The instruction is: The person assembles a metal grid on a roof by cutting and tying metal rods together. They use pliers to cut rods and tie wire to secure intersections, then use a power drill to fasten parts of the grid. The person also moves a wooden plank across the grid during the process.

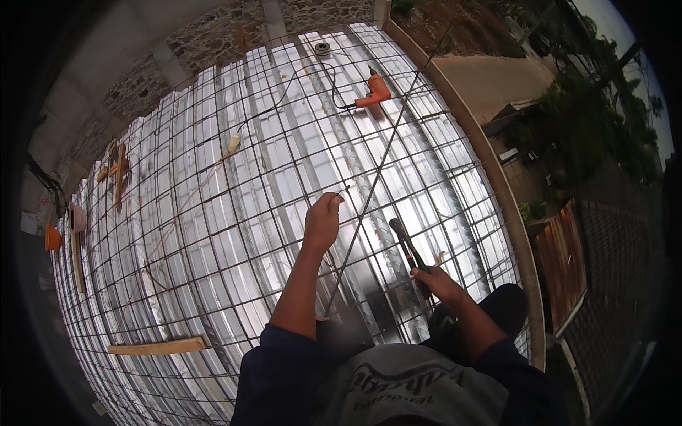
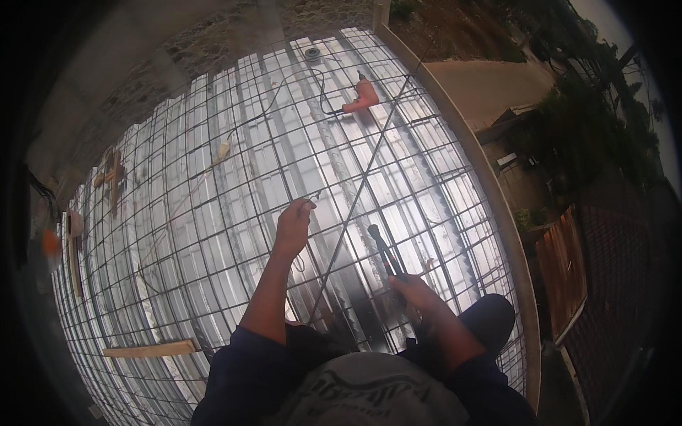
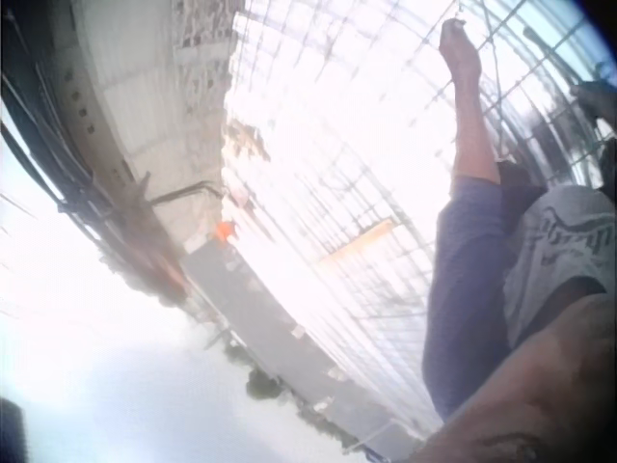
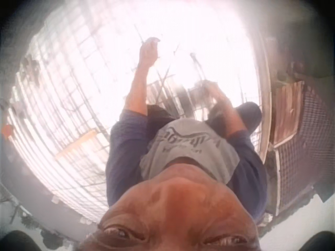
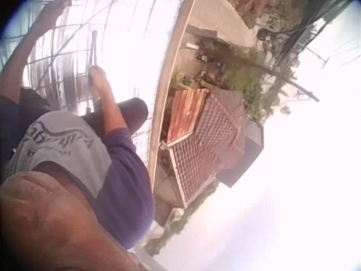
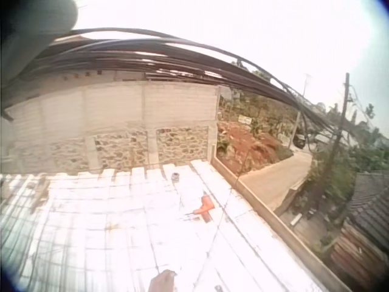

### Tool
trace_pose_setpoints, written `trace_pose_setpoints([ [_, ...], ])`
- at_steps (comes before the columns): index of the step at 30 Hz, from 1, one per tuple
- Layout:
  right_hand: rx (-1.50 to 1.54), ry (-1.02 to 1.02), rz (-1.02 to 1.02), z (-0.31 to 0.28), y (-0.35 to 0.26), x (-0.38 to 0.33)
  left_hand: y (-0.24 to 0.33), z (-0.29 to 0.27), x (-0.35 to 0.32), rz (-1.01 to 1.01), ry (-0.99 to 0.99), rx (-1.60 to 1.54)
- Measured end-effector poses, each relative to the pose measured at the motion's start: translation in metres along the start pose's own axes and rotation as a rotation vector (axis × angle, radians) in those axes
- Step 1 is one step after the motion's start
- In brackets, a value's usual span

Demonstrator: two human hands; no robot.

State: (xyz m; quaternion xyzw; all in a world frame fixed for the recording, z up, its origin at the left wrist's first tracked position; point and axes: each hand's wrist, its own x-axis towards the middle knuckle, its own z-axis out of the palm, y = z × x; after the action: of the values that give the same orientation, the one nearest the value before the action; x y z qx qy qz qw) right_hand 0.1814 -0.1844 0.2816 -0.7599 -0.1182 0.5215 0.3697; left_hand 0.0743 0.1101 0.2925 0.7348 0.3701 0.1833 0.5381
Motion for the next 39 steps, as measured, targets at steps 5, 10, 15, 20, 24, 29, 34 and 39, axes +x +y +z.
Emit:
trace_pose_setpoints([
  [5,-0.381,0.322,-0.266,-0.009,0.013,-0.019,-0.033,-0.014,0.002,-0.187,-0.093,-0.095],
  [10,-0.507,0.447,-0.064,-0.045,-0.037,-0.051,-0.043,-0.014,0.016,-0.208,-0.102,-0.228],
  [15,-0.694,0.722,-0.158,-0.073,-0.109,-0.116,-0.056,-0.011,0.023,-0.224,-0.208,-0.243],
  [20,-0.78,0.861,-0.231,-0.098,-0.152,-0.133,-0.056,-0.019,0.044,-0.224,-0.179,-0.203],
  [24,-0.665,0.727,-0.303,-0.152,-0.122,-0.086,-0.049,-0.029,0.045,-0.22,-0.084,-0.221],
  [29,-0.776,0.546,-0.092,-0.178,-0.029,0.032,-0.046,-0.057,0.035,-0.326,-0.042,-0.125],
  [34,-0.748,0.314,0.064,-0.175,0.035,0.14,-0.04,-0.091,0.009,-0.405,0.211,-0.149],
  [39,-0.847,0.287,-0.073,-0.189,0.067,0.232,-0.042,-0.089,-0.007,-0.421,0.282,-0.069],
])
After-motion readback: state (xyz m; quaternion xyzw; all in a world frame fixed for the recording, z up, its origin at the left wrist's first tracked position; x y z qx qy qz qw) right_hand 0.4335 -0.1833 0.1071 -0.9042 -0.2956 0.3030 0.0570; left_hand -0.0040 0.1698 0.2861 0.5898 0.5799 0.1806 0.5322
